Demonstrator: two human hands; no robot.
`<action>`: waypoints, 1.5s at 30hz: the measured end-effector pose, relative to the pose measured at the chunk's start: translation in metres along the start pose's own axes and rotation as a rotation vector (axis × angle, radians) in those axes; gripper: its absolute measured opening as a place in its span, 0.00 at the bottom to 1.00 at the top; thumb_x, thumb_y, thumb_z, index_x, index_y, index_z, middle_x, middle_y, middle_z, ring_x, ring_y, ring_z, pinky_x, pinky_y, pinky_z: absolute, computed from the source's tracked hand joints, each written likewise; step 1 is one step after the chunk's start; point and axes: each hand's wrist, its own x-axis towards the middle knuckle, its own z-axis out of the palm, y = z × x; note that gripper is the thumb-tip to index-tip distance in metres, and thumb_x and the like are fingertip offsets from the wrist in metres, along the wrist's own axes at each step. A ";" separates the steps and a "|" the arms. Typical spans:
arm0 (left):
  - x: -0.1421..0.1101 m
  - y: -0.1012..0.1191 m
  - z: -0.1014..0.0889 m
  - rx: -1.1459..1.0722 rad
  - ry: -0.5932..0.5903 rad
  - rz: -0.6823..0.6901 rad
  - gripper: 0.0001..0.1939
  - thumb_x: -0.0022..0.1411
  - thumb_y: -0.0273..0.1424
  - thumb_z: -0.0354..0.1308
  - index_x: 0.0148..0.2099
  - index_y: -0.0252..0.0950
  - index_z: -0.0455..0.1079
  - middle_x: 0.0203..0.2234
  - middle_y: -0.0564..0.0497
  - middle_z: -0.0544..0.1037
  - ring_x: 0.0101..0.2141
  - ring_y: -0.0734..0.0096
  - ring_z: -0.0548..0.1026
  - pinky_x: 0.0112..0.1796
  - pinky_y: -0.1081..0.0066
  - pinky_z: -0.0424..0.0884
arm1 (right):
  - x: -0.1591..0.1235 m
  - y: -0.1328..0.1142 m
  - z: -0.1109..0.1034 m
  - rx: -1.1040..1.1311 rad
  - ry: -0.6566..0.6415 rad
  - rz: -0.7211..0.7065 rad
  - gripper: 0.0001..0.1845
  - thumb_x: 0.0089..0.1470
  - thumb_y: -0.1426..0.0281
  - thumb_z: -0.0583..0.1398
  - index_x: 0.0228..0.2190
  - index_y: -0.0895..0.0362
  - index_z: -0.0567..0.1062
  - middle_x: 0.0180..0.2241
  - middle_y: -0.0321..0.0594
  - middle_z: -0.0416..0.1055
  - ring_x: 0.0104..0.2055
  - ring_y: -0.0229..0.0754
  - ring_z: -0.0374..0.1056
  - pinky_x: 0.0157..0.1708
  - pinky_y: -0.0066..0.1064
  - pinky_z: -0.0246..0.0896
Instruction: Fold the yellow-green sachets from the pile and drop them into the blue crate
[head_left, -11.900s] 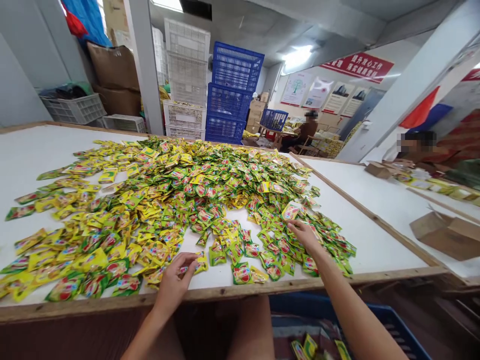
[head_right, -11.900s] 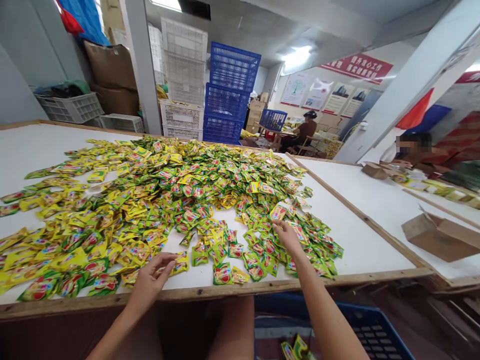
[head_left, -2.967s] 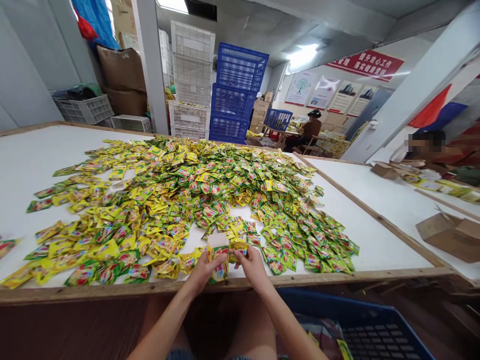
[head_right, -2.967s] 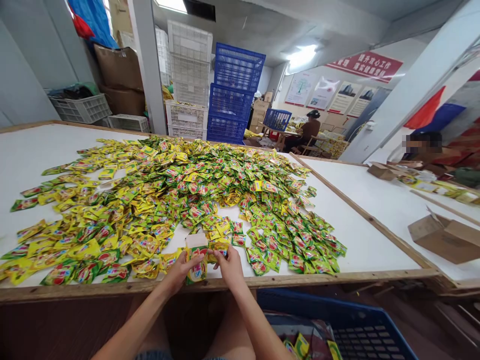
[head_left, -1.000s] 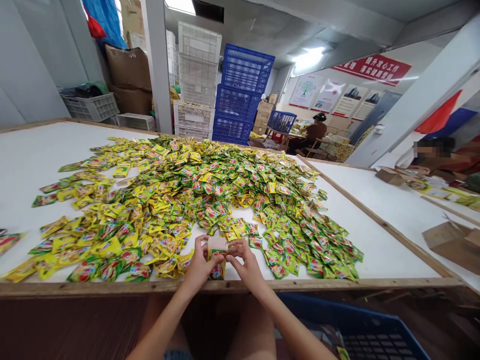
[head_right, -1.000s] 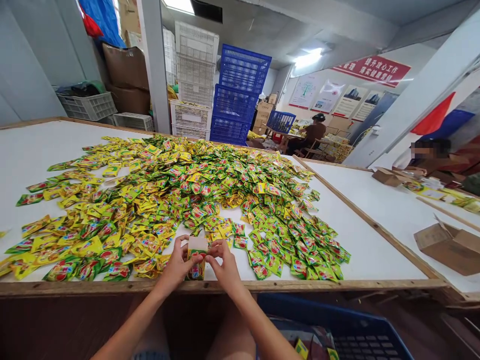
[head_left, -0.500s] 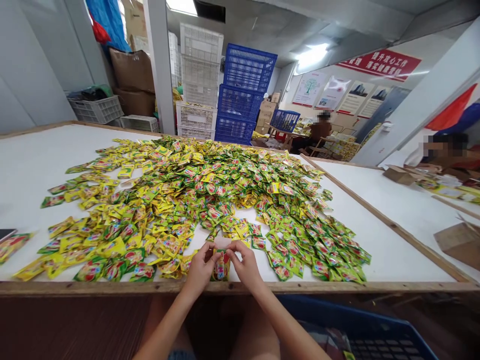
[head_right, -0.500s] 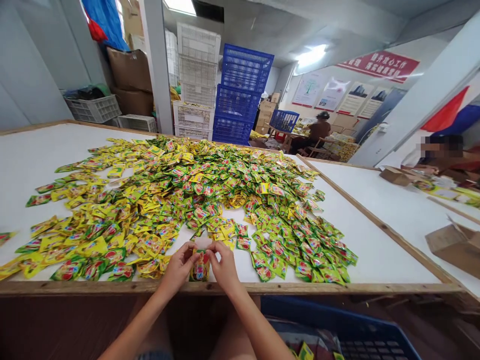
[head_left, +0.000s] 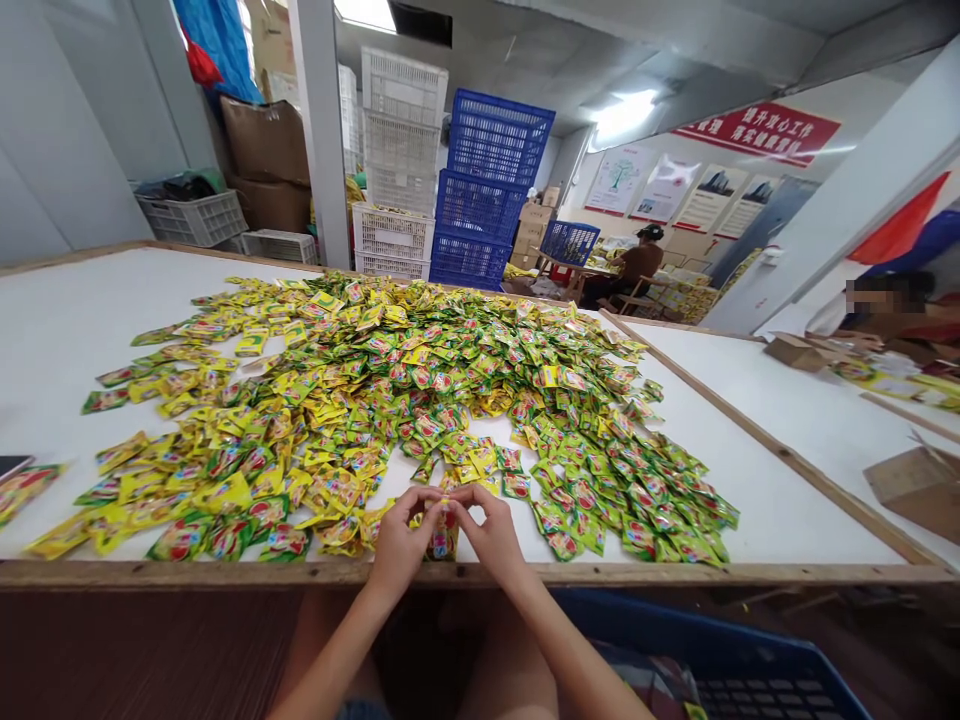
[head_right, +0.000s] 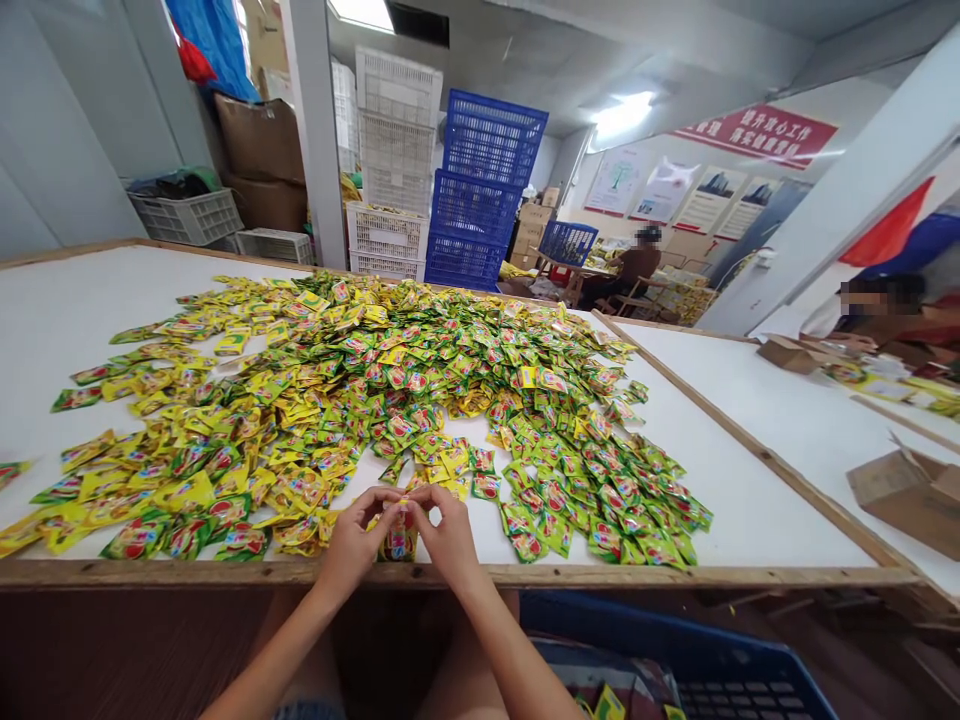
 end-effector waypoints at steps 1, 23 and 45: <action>0.002 0.000 0.000 0.019 0.005 -0.007 0.08 0.56 0.34 0.56 0.36 0.37 0.70 0.34 0.48 0.75 0.36 0.64 0.73 0.39 0.70 0.68 | 0.002 0.001 0.001 -0.011 0.001 0.008 0.07 0.53 0.66 0.57 0.30 0.56 0.73 0.29 0.38 0.73 0.32 0.39 0.68 0.35 0.31 0.62; -0.001 -0.016 -0.021 -0.091 -0.002 -0.095 0.13 0.57 0.35 0.55 0.43 0.37 0.68 0.38 0.47 0.75 0.37 0.65 0.75 0.40 0.67 0.70 | -0.032 -0.022 -0.094 -0.282 -0.133 0.162 0.11 0.56 0.65 0.51 0.30 0.55 0.71 0.28 0.38 0.72 0.32 0.41 0.67 0.34 0.30 0.60; -0.003 -0.004 -0.006 0.354 -0.057 -0.005 0.08 0.59 0.35 0.52 0.36 0.37 0.69 0.28 0.51 0.75 0.32 0.67 0.73 0.35 0.72 0.67 | 0.205 0.152 -0.213 -1.007 0.261 0.383 0.41 0.41 0.63 0.62 0.56 0.47 0.53 0.61 0.48 0.37 0.60 0.65 0.38 0.49 0.51 0.46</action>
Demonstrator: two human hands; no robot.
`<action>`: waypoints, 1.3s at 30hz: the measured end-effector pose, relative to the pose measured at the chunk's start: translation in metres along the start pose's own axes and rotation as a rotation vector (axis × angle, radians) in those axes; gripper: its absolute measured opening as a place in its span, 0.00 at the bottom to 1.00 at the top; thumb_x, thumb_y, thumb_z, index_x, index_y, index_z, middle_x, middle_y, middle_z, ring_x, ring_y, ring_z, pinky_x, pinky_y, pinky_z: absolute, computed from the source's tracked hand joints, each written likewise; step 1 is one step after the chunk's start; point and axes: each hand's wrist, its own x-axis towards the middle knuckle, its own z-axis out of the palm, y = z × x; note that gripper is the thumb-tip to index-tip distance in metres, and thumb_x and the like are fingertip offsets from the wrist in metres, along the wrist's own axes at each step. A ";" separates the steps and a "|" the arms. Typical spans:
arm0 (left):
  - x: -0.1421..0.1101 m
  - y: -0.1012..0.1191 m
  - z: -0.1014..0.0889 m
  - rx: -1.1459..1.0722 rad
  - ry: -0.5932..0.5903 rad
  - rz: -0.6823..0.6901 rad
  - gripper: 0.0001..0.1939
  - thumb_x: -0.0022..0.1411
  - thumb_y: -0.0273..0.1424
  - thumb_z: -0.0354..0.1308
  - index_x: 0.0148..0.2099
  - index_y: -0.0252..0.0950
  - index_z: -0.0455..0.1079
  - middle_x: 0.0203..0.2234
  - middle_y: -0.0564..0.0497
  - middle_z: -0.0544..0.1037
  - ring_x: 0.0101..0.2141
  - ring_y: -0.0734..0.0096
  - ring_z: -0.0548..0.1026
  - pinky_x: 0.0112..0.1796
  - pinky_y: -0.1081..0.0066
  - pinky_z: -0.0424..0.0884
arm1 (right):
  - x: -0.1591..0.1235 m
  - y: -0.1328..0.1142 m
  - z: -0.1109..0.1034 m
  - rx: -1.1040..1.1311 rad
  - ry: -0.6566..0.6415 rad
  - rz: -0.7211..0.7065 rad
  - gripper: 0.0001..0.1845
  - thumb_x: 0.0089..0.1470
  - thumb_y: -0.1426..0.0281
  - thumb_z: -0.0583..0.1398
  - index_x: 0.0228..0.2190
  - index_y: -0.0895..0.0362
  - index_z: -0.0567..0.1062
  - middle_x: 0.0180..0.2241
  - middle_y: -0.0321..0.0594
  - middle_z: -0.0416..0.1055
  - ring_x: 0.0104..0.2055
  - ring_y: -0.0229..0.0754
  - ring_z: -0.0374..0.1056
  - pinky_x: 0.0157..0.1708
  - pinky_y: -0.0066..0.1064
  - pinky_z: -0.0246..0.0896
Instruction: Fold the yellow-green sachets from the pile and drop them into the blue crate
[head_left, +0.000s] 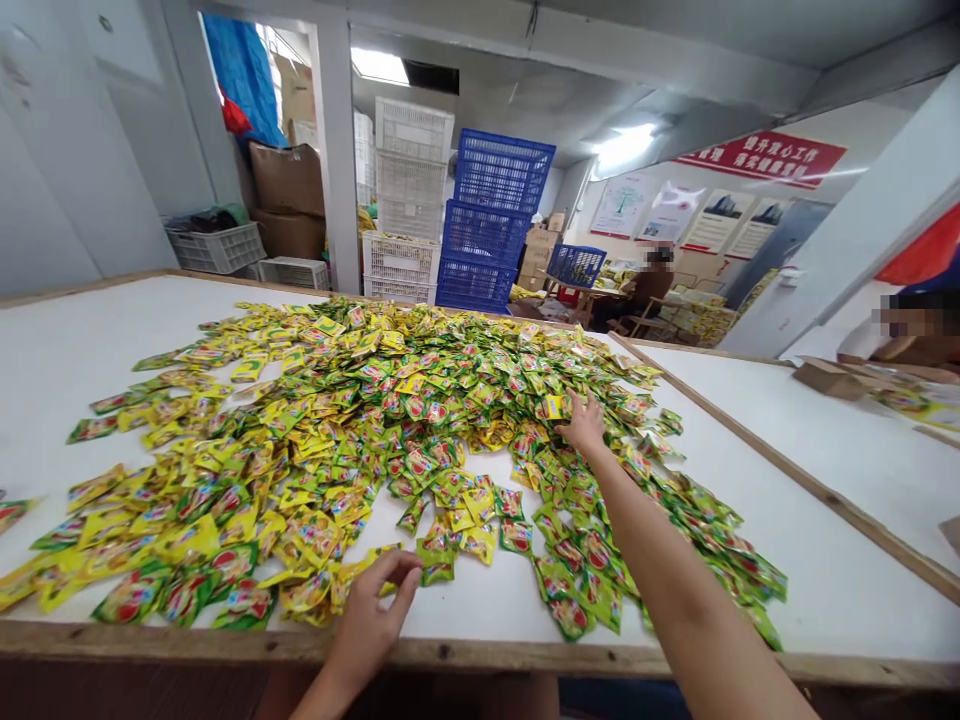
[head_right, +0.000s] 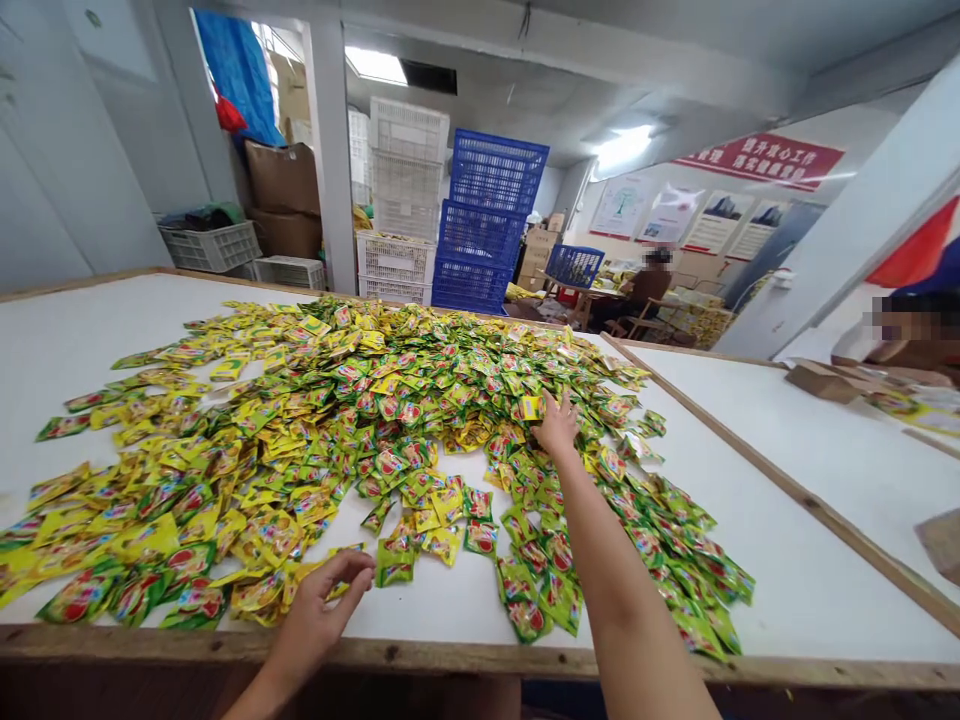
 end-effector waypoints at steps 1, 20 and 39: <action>0.000 0.001 0.000 0.017 -0.001 -0.002 0.08 0.59 0.35 0.51 0.36 0.37 0.69 0.28 0.51 0.75 0.32 0.67 0.73 0.35 0.72 0.68 | 0.007 -0.002 0.004 -0.016 -0.013 -0.031 0.41 0.39 0.65 0.63 0.55 0.48 0.54 0.60 0.49 0.38 0.60 0.65 0.39 0.49 0.51 0.47; 0.001 -0.001 -0.001 -0.074 -0.060 -0.007 0.09 0.57 0.35 0.54 0.37 0.37 0.70 0.30 0.48 0.76 0.32 0.64 0.74 0.36 0.69 0.68 | -0.182 -0.025 -0.014 0.229 -0.015 -0.678 0.35 0.43 0.85 0.47 0.52 0.52 0.60 0.55 0.44 0.54 0.59 0.46 0.47 0.55 0.46 0.49; 0.002 -0.015 -0.011 -0.816 0.183 -0.256 0.17 0.50 0.37 0.61 0.38 0.30 0.71 0.31 0.45 0.79 0.33 0.61 0.77 0.33 0.68 0.72 | -0.321 -0.149 -0.026 0.642 -0.194 -0.810 0.20 0.53 0.79 0.49 0.44 0.49 0.67 0.41 0.40 0.69 0.45 0.44 0.64 0.44 0.39 0.62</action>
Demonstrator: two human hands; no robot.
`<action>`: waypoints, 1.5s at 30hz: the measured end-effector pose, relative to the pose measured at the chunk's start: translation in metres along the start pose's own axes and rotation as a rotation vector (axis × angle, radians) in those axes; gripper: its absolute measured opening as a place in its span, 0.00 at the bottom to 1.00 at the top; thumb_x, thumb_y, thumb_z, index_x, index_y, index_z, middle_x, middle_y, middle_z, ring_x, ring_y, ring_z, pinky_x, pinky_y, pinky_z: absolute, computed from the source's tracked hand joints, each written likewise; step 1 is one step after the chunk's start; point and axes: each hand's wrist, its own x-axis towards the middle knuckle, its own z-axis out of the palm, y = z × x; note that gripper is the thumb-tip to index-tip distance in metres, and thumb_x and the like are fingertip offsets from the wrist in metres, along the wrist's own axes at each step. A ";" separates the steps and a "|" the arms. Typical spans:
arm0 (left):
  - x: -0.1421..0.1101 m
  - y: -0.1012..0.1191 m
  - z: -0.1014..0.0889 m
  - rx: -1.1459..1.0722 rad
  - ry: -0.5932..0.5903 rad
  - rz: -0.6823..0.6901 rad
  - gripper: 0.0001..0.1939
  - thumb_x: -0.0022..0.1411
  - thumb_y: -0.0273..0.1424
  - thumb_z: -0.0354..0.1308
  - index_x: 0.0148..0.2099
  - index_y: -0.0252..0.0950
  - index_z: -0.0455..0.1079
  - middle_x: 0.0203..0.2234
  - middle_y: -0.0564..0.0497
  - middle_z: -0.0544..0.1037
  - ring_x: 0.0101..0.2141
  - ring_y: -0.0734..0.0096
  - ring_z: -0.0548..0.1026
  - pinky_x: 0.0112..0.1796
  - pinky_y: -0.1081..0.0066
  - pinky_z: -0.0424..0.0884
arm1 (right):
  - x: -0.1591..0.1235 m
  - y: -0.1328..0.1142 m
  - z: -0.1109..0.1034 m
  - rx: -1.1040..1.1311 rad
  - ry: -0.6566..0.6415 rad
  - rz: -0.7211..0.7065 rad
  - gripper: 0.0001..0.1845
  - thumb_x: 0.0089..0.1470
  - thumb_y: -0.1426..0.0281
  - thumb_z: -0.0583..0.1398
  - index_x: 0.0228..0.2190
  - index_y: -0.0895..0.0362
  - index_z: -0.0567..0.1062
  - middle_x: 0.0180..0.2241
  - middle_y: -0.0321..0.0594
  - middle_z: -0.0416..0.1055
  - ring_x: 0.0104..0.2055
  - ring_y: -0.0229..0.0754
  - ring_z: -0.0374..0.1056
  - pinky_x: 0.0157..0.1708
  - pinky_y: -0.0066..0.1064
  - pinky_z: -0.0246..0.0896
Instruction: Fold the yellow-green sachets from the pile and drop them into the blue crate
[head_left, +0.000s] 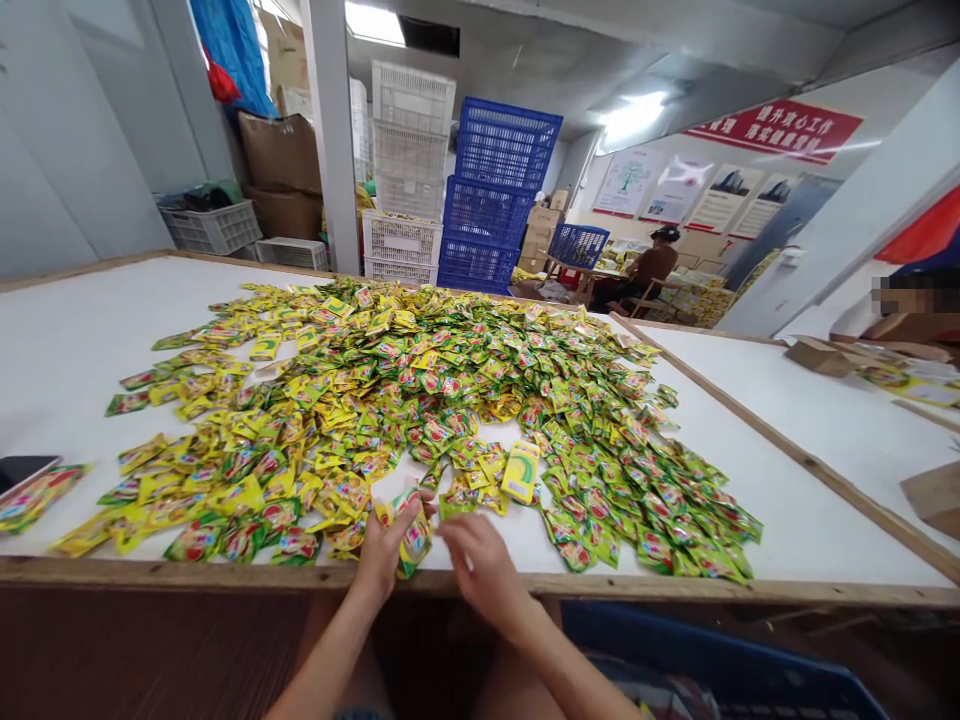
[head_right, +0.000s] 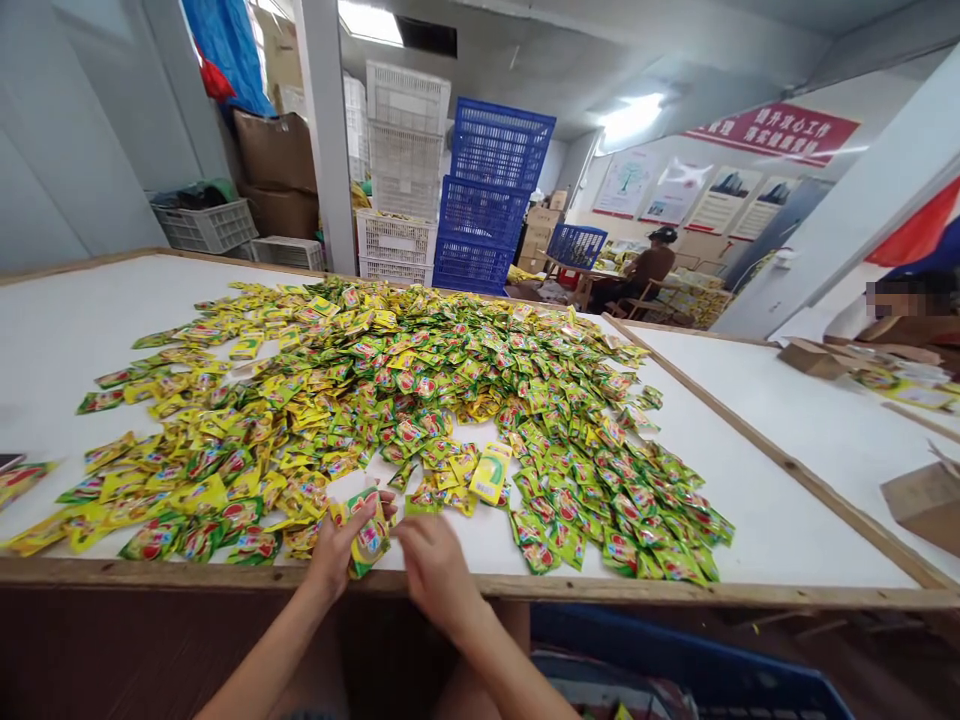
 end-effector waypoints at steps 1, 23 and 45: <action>0.000 0.001 0.001 -0.014 0.010 -0.001 0.17 0.50 0.37 0.62 0.38 0.30 0.71 0.31 0.45 0.79 0.33 0.61 0.77 0.34 0.68 0.72 | 0.003 0.013 -0.004 -0.028 0.047 0.080 0.17 0.53 0.78 0.49 0.41 0.52 0.70 0.37 0.41 0.69 0.42 0.44 0.65 0.41 0.38 0.62; 0.003 0.002 0.005 -0.009 0.013 -0.020 0.18 0.45 0.38 0.64 0.36 0.30 0.73 0.28 0.47 0.79 0.30 0.64 0.77 0.33 0.70 0.71 | -0.003 0.083 -0.034 -0.112 -0.030 0.627 0.11 0.42 0.66 0.61 0.31 0.57 0.73 0.27 0.38 0.71 0.29 0.42 0.65 0.29 0.29 0.55; 0.004 0.002 0.006 0.042 -0.035 -0.030 0.16 0.47 0.35 0.64 0.37 0.30 0.72 0.28 0.47 0.79 0.29 0.65 0.76 0.32 0.70 0.71 | 0.001 0.051 -0.023 -0.542 -0.157 0.575 0.10 0.48 0.63 0.59 0.30 0.58 0.72 0.35 0.49 0.68 0.41 0.52 0.64 0.38 0.37 0.54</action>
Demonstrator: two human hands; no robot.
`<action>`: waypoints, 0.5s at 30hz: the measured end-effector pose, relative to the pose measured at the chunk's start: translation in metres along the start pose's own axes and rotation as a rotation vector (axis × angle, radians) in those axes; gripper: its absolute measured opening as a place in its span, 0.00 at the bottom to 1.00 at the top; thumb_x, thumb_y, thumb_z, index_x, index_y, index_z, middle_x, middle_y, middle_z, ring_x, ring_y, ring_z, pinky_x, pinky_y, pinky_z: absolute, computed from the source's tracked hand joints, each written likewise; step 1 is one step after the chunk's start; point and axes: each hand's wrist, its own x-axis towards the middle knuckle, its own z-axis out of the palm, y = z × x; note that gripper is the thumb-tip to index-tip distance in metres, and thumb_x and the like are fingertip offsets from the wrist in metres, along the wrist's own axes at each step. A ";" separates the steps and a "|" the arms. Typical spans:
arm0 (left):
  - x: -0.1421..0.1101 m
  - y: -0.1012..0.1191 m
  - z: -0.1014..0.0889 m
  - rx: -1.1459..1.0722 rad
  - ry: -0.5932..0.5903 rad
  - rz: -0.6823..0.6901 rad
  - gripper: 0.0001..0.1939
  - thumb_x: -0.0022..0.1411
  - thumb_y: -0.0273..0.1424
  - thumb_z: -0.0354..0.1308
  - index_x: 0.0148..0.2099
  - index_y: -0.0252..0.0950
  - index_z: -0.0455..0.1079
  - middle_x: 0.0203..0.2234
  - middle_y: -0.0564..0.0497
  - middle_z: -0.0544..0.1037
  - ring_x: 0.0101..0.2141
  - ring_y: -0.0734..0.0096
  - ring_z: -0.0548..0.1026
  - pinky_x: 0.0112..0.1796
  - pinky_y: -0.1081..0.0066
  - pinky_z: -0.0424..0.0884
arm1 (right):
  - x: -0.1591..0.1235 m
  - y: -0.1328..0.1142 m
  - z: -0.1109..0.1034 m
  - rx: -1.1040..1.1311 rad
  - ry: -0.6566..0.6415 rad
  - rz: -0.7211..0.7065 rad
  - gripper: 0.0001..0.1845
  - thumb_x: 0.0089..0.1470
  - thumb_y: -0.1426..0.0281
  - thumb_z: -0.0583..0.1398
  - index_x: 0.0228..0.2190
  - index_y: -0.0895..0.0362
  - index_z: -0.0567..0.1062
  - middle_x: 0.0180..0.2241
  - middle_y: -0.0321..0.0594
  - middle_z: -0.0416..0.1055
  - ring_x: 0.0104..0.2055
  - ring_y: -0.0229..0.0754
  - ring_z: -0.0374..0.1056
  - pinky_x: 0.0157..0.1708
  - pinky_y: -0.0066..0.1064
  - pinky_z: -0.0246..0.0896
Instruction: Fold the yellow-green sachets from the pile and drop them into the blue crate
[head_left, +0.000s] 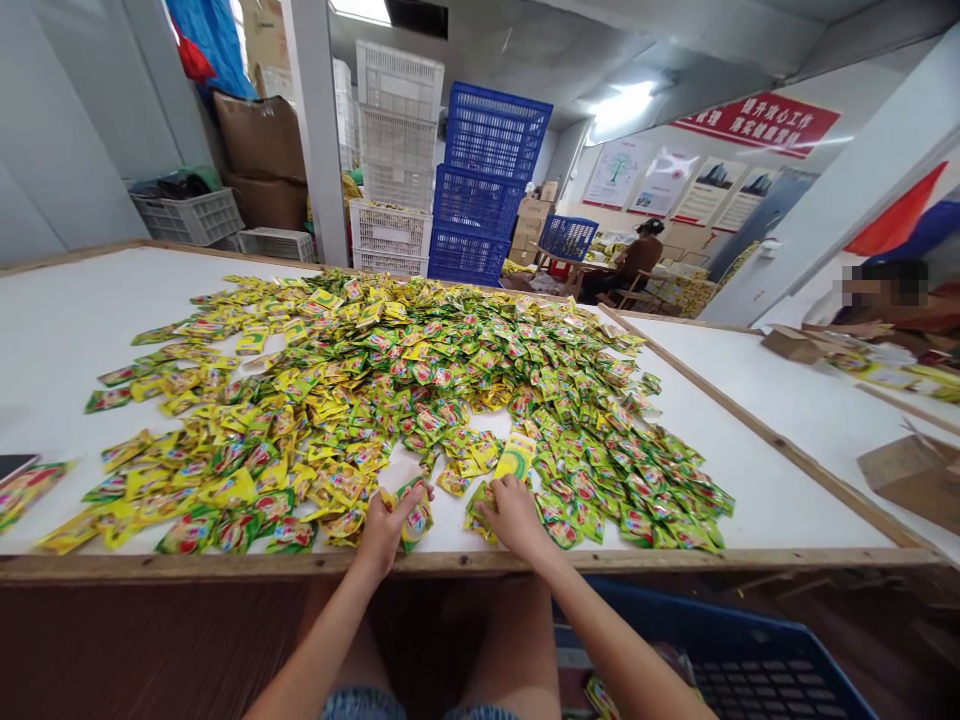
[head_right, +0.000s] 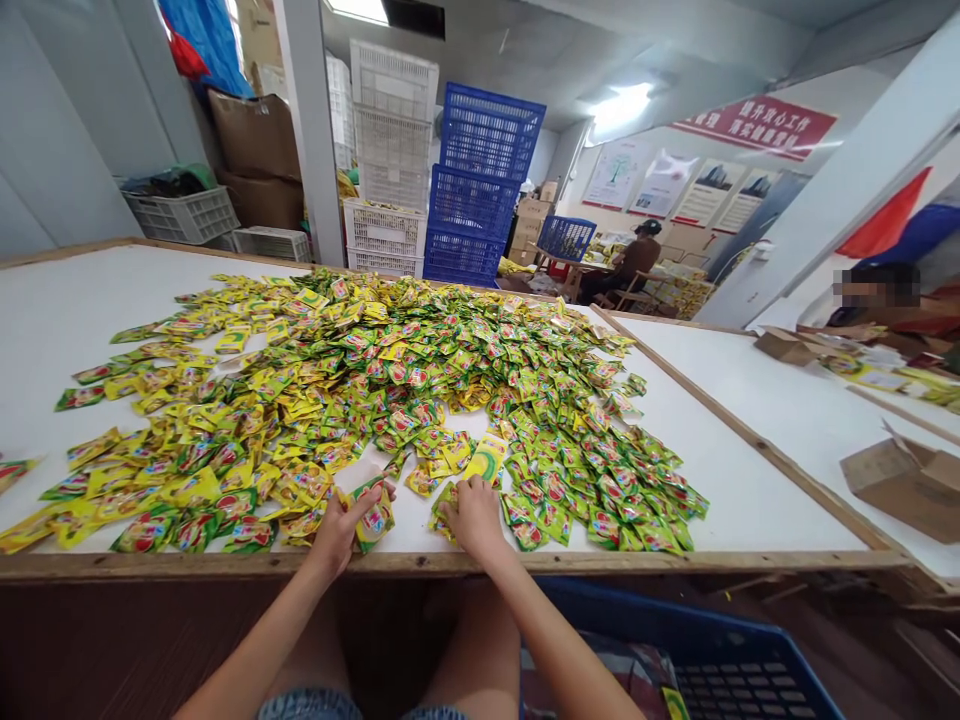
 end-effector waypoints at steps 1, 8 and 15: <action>0.000 0.002 0.001 0.007 -0.012 0.007 0.16 0.48 0.35 0.63 0.37 0.30 0.72 0.27 0.48 0.78 0.29 0.66 0.76 0.32 0.71 0.70 | 0.000 -0.001 -0.003 -0.024 -0.039 -0.011 0.11 0.47 0.64 0.60 0.32 0.58 0.72 0.37 0.50 0.69 0.42 0.53 0.64 0.40 0.38 0.53; 0.001 -0.002 -0.001 -0.009 -0.011 -0.017 0.16 0.47 0.35 0.64 0.37 0.30 0.72 0.28 0.47 0.79 0.30 0.65 0.76 0.32 0.70 0.71 | 0.003 0.001 -0.016 -0.049 -0.265 -0.047 0.15 0.46 0.62 0.61 0.32 0.60 0.73 0.32 0.47 0.73 0.39 0.52 0.68 0.40 0.37 0.52; 0.004 -0.004 -0.004 0.065 -0.065 0.021 0.14 0.50 0.36 0.62 0.36 0.31 0.73 0.28 0.47 0.79 0.31 0.66 0.76 0.33 0.71 0.70 | 0.015 0.009 -0.016 -0.003 -0.379 -0.160 0.20 0.35 0.61 0.67 0.31 0.61 0.73 0.38 0.49 0.71 0.43 0.52 0.64 0.37 0.33 0.53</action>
